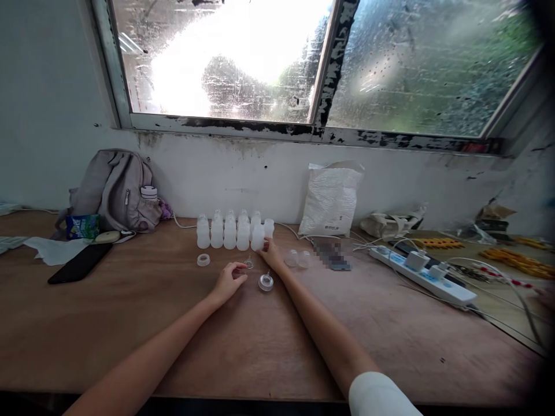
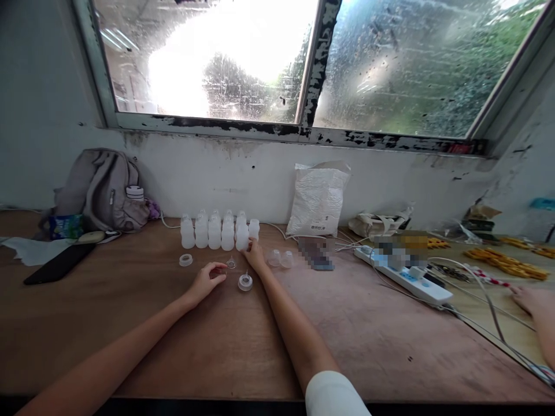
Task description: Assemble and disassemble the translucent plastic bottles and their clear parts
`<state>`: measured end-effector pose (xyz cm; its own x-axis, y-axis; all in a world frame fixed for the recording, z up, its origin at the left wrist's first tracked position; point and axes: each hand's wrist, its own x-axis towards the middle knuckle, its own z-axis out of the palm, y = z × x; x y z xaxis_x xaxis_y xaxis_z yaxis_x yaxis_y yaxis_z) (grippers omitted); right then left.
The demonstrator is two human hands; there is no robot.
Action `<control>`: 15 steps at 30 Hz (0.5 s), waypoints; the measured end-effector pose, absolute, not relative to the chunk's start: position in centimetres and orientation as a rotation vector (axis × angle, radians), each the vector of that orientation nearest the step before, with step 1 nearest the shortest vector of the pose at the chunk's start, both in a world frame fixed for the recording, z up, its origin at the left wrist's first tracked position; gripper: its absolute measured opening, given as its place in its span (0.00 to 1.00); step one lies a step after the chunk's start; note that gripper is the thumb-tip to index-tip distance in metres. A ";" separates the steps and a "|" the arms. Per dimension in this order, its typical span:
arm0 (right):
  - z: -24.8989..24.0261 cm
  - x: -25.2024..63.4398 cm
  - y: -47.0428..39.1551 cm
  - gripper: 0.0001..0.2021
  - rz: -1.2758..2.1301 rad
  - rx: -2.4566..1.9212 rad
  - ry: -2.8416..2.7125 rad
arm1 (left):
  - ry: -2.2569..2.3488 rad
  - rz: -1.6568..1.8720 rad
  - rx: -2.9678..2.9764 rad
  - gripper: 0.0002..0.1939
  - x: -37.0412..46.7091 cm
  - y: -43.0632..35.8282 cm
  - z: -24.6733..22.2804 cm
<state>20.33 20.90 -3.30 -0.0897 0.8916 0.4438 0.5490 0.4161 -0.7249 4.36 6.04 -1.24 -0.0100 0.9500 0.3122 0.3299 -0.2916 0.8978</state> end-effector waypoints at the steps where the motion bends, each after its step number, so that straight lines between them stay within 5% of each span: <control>1: -3.4 20.3 20.9 0.24 0.474 -1.252 -1.761 | 1.345 1.310 1.659 0.11 4.4 6.0 -1.2; 15: -2.9 20.7 20.4 0.13 0.426 -1.275 -1.687 | 1.378 1.284 1.676 0.10 4.5 6.0 -1.2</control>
<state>20.66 20.40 -2.90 -0.0111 0.8825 0.4701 0.5534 0.3970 -0.7322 4.47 5.96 -1.17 -0.0120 0.9551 0.2960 0.3630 -0.2716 0.8913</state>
